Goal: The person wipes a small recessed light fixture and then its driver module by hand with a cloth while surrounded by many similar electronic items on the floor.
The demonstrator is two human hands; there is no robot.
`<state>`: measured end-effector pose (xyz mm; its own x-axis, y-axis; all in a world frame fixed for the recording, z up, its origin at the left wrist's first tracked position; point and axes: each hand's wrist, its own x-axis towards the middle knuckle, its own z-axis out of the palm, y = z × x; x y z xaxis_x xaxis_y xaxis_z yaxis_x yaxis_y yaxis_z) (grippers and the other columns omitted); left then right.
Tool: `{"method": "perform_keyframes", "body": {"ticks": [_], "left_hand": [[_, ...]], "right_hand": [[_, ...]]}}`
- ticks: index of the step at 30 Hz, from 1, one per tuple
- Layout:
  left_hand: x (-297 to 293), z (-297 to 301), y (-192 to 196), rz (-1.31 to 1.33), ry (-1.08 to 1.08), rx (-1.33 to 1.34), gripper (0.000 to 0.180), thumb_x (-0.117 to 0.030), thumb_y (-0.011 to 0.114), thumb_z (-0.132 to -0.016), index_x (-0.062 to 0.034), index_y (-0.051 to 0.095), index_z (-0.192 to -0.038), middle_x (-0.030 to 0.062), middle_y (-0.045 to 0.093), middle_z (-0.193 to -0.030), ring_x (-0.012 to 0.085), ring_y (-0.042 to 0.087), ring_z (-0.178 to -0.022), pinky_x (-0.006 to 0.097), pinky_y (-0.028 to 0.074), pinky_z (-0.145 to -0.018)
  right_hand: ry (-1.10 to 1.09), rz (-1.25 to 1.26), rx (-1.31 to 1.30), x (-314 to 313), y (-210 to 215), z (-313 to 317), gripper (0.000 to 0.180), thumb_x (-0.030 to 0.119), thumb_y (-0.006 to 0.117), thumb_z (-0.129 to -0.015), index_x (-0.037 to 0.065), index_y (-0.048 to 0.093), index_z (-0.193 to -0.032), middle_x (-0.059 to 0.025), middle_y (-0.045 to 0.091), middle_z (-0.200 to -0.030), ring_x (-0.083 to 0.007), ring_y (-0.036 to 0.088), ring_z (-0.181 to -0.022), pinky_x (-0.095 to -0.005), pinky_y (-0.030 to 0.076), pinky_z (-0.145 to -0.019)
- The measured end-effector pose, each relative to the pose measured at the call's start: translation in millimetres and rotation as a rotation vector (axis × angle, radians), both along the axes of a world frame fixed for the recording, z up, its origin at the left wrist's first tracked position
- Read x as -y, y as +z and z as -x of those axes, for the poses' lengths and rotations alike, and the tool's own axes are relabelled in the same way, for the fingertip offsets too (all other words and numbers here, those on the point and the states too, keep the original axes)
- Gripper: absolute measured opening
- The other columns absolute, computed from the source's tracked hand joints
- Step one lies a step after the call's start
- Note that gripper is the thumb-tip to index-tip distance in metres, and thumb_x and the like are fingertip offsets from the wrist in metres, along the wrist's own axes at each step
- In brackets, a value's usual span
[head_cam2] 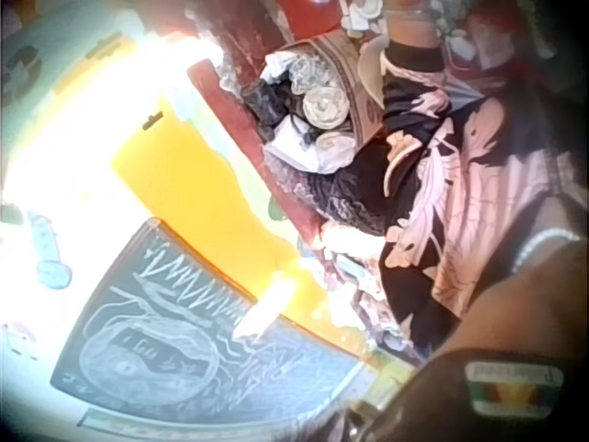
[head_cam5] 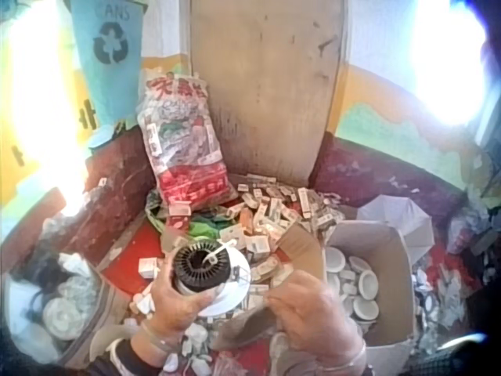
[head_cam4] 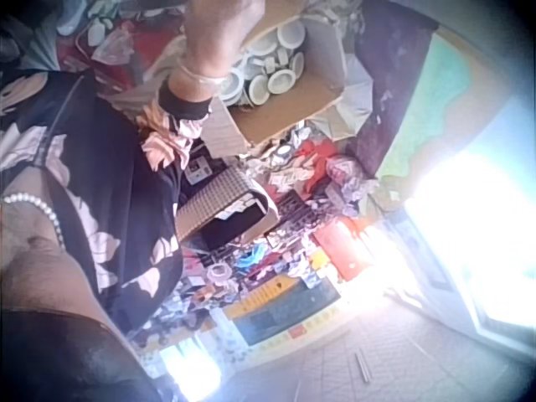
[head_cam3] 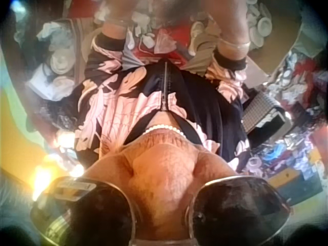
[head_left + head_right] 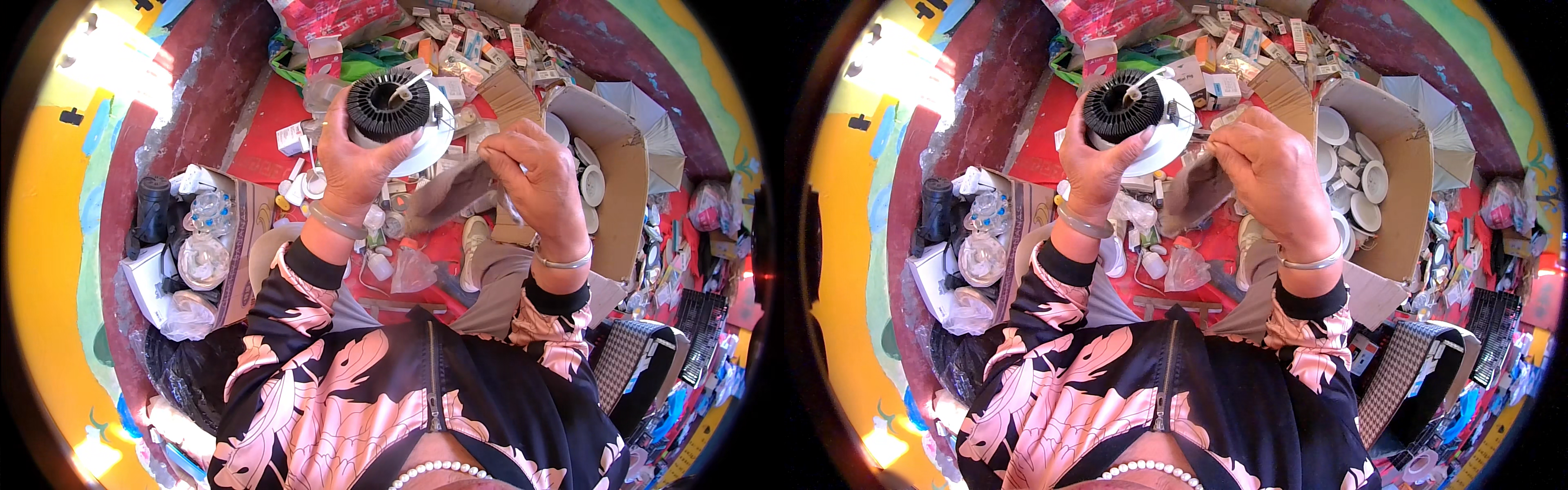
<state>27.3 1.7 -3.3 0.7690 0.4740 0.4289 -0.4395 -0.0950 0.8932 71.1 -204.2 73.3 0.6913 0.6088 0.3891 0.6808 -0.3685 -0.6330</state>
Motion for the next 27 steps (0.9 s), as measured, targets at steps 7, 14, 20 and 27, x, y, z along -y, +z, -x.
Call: {"method": "perform_keyframes", "body": {"ticks": [7,14,20,27], "left_hand": [[0,2,0,-0.060,0.016,-0.017,0.070,-0.016,0.085,-0.058,0.0027,0.050,-0.115,0.0085,0.060,-0.105,0.0157,0.058,-0.095,0.029,0.046,-0.088],[-3,1,-9,-0.127,0.031,-0.020,0.076,-0.018,0.086,-0.057,0.0039,0.048,-0.118,0.0111,0.058,-0.110,0.0175,0.057,-0.099,0.030,0.045,-0.089],[2,4,-7,-0.454,0.177,-0.020,0.080,-0.022,0.086,-0.054,0.0041,0.048,-0.119,0.0181,0.056,-0.114,0.0283,0.056,-0.104,0.037,0.043,-0.093],[3,9,6,-0.723,0.205,0.107,0.082,-0.020,0.085,-0.055,0.0040,0.045,-0.123,0.0201,0.052,-0.121,0.0313,0.053,-0.111,0.037,0.042,-0.097]], "right_hand": [[-0.047,0.062,-0.232,-5,-2,1,0.009,0.008,0.062,-0.080,0.000,0.062,-0.084,-0.0102,0.061,-0.073,-0.0239,0.057,-0.063,-0.0303,0.045,-0.060],[0.256,-0.067,-0.564,-8,-1,9,0.012,0.004,0.063,-0.079,0.000,0.059,-0.089,-0.0034,0.061,-0.072,-0.0081,0.058,-0.067,-0.0245,0.045,-0.059],[-0.032,-0.649,-1.120,-18,-15,-1,0.016,0.002,0.064,-0.080,-0.001,0.056,-0.094,-0.0042,0.063,-0.081,-0.0085,0.060,-0.072,-0.0183,0.047,-0.063],[-0.043,-0.751,-1.200,-14,-24,-9,0.021,-0.003,0.060,-0.080,-0.003,0.054,-0.100,-0.0086,0.064,-0.084,-0.0133,0.062,-0.072,-0.0218,0.050,-0.063]]}}
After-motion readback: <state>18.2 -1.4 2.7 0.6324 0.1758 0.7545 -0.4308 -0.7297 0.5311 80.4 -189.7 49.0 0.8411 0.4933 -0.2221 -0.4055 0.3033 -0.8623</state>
